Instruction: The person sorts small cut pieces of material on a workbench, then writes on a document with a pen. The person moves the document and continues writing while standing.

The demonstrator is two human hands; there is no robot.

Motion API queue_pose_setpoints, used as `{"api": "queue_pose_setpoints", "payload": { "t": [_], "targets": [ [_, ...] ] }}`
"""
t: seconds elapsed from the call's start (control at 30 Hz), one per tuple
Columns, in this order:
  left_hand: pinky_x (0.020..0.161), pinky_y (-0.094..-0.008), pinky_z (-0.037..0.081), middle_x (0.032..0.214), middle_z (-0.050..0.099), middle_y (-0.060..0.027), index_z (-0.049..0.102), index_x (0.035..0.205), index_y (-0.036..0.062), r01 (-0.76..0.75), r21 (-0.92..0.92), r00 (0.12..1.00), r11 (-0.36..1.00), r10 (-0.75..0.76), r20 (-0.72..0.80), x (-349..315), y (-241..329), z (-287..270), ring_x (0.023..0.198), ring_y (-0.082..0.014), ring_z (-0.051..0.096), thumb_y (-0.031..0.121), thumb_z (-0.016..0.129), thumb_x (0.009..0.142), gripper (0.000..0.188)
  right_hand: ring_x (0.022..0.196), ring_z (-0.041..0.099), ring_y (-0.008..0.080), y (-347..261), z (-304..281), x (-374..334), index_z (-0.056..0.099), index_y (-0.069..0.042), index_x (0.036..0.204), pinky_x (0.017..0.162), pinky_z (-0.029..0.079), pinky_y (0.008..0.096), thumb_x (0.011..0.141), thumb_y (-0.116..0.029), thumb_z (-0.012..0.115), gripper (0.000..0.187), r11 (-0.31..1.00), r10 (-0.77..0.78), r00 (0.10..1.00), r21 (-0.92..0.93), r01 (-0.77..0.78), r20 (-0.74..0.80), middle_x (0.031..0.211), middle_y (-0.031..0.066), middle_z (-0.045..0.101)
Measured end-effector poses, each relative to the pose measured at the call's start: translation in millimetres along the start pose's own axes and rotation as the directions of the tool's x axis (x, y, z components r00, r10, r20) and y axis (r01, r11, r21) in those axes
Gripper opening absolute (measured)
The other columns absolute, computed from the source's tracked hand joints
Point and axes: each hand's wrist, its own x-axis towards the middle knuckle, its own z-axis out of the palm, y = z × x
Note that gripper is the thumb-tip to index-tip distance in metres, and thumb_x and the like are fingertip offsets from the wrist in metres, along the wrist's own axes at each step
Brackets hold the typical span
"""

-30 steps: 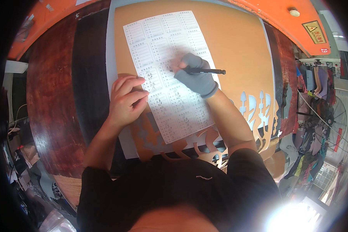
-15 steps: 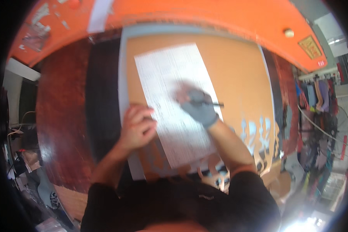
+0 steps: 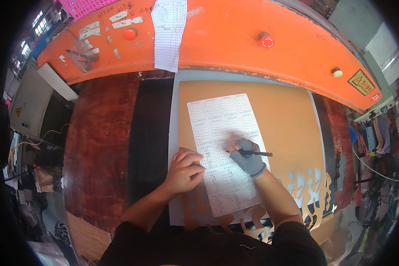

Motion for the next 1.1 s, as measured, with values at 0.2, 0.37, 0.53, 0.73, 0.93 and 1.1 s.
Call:
{"api": "queue_pose_setpoints", "payload": {
  "t": [0.2,0.37,0.53,0.73,0.93,1.1],
  "targets": [
    [0.080,-0.0380,0.040,0.095,0.060,-0.0033,0.064,0.068,0.0098,-0.036,0.027,0.999,0.999,0.036,-0.010,3.7,1.8,-3.8,0.090,-0.0230,0.056,0.008,0.069,0.064,0.006,0.070,0.050,0.0083,-2.3,0.5,-0.4,0.052,-0.006,0.073,0.063,0.044,0.0256,0.074,-0.002,0.066,0.014,0.994,0.072,0.997,0.081,-0.072,-0.006,0.074,-0.0001,0.055],
    [0.081,-0.0382,0.038,0.096,0.059,-0.0028,0.063,0.066,0.0102,-0.044,0.009,0.999,0.999,0.044,-0.008,5.0,-0.7,-1.3,0.091,-0.0218,0.055,0.009,0.067,0.064,0.004,0.071,0.048,0.0072,3.0,3.7,1.2,0.043,-0.007,0.069,0.067,0.044,0.0253,0.073,0.006,0.060,0.022,0.983,0.005,1.000,0.184,-0.010,0.024,0.074,-0.0011,0.051],
    [0.082,-0.0383,0.039,0.096,0.060,-0.0043,0.064,0.066,0.0087,-0.017,0.012,1.000,1.000,0.017,0.002,3.9,-0.4,-0.2,0.092,-0.0230,0.055,0.007,0.067,0.064,0.004,0.074,0.049,0.0099,-0.7,1.6,2.2,0.043,-0.007,0.072,0.068,0.044,0.0271,0.073,0.007,0.058,0.020,0.983,-0.018,0.999,0.185,0.009,0.045,0.076,0.0015,0.052],
    [0.085,-0.0381,0.038,0.097,0.060,-0.0044,0.066,0.068,0.0068,0.013,0.012,1.000,1.000,-0.013,0.027,4.2,1.2,-1.4,0.094,-0.0236,0.054,0.006,0.067,0.065,0.004,0.070,0.049,0.0087,-11.7,0.4,1.5,0.043,-0.005,0.069,0.063,0.044,0.0262,0.073,0.003,0.060,0.019,0.994,0.080,0.997,0.079,-0.079,-0.002,0.072,0.0009,0.053],
    [0.085,-0.0361,0.038,0.099,0.061,-0.0057,0.068,0.072,0.0064,0.015,0.021,0.998,1.000,-0.016,0.053,3.5,1.2,-2.9,0.096,-0.0245,0.053,0.006,0.069,0.064,0.007,0.068,0.047,0.0072,-13.4,1.0,5.0,0.046,-0.006,0.069,0.062,0.042,0.0246,0.076,0.002,0.060,0.018,0.995,0.078,0.996,0.057,-0.080,0.047,0.071,-0.0007,0.051],
    [0.085,-0.0380,0.038,0.098,0.060,-0.0044,0.066,0.069,0.0072,0.020,0.017,0.999,1.000,-0.020,0.036,3.0,1.3,-1.2,0.094,-0.0234,0.054,0.006,0.068,0.065,0.005,0.063,0.042,0.0054,-15.2,5.5,4.8,0.043,-0.007,0.066,0.059,0.039,0.0223,0.078,0.001,0.060,0.023,0.991,0.055,0.998,0.124,-0.056,0.013,0.066,-0.0029,0.047]
  ]
}}
